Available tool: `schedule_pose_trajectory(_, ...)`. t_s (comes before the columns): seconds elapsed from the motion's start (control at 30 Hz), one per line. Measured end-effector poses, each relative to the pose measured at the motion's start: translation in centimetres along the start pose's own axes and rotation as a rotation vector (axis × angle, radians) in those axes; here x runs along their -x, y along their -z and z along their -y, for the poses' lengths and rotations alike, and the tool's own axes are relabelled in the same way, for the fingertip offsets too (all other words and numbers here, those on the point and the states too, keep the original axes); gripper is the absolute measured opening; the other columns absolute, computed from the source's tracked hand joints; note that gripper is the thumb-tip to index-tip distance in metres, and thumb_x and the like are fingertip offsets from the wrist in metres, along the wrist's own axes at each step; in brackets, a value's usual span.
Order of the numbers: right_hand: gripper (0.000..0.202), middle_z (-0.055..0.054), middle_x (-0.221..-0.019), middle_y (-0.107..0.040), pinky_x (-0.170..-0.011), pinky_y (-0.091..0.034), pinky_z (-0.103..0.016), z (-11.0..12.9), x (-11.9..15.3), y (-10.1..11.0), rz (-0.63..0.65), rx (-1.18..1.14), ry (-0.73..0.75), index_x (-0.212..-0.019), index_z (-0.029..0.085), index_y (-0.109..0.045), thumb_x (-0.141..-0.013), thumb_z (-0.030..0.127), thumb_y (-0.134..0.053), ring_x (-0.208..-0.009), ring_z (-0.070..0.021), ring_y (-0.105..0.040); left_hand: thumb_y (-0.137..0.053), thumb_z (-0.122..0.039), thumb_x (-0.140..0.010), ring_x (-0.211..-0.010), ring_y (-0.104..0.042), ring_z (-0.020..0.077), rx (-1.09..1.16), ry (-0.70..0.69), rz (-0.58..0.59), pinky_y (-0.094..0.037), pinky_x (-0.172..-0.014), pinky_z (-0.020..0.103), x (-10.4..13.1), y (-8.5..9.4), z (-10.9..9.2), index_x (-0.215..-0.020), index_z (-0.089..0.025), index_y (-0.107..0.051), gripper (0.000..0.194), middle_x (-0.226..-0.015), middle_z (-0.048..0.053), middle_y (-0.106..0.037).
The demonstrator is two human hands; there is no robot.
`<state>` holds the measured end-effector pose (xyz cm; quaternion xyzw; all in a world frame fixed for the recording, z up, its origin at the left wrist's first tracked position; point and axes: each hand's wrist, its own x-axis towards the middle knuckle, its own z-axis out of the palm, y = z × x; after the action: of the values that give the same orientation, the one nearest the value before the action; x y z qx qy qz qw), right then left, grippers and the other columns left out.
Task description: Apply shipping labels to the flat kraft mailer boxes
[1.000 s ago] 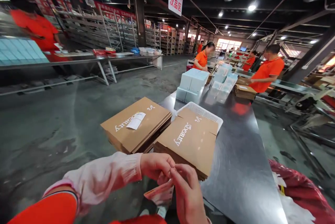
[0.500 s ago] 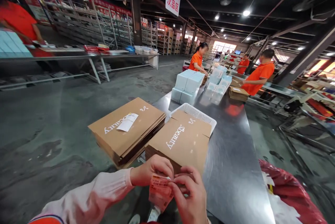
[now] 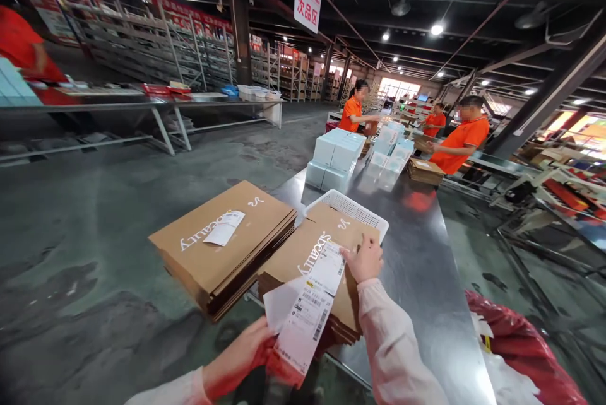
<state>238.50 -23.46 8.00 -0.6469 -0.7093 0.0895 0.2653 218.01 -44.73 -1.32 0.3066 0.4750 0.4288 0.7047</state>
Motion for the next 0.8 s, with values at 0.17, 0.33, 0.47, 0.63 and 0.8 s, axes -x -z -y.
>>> schedule_pose_trajectory(0.17,0.058,-0.003,-0.16,-0.039,-0.124,-0.009,-0.065,2.0,2.1,-0.3,0.465,0.135,0.543,-0.147,0.032,-0.052,-0.092,0.047,-0.059,-0.153,-0.035,-0.023,-0.043,-0.045,-0.092,-0.116,-0.064,0.0312,-0.914,-0.466,-0.438,-0.052,-0.102,0.045,3.5,4.4,2.3,-0.114,-0.022,-0.071,0.042,-0.119,0.015,-0.071)
schedule_pose_trajectory(0.33,0.077,-0.002,-0.167,-0.02,-0.116,-0.006,-0.078,2.2,2.8,-0.7,0.548,0.29,0.578,-0.158,0.033,-0.033,-0.093,0.075,-0.038,-0.153,-0.0478,-0.006,-0.03,-0.025,-0.096,-0.135,-0.052,0.0288,-1.209,-1.058,-0.688,-0.04,-0.118,0.049,-0.6,3.2,-3.2,-0.11,-0.019,-0.07,0.043,-0.139,0.016,-0.062)
schedule_pose_trajectory(0.47,0.074,-0.004,-0.167,-0.019,-0.122,-0.008,-0.068,1.4,2.3,0.0,0.577,0.268,0.598,-0.158,0.034,-0.033,-0.094,0.073,-0.039,-0.155,-0.0378,-0.009,-0.029,-0.006,-0.09,-0.14,-0.049,0.0349,-1.501,-0.857,-0.706,-0.044,-0.115,0.053,-7.1,0.1,-7.4,-0.123,-0.002,-0.068,0.051,-0.144,0.024,-0.056)
schedule_pose_trajectory(0.63,0.083,-0.023,-0.165,-0.016,-0.118,-0.014,-0.072,0.0,3.8,-0.8,0.278,0.416,-0.041,-0.159,0.01,-0.031,-0.097,0.065,-0.037,-0.154,-0.0439,-0.011,-0.035,0.0,-0.087,-0.139,-0.047,0.0398,-1.779,-0.65,-0.731,-0.043,-0.116,0.051,-10.1,0.3,-6.7,-0.127,0.002,-0.068,0.051,-0.144,0.029,-0.052)
schedule_pose_trajectory(0.8,0.091,-0.046,-0.131,-0.049,-0.099,-0.041,-0.075,-5.2,7.7,-4.0,-0.171,-0.111,-0.182,-0.127,-0.01,-0.054,-0.083,0.07,-0.042,-0.128,-0.0533,-0.051,-0.032,-0.003,-0.087,-0.141,-0.046,0.0374,-1.688,-0.711,-0.7,-0.039,-0.119,0.056,-9.9,1.0,-6.8,-0.127,-0.001,-0.068,0.054,-0.145,0.024,-0.053)
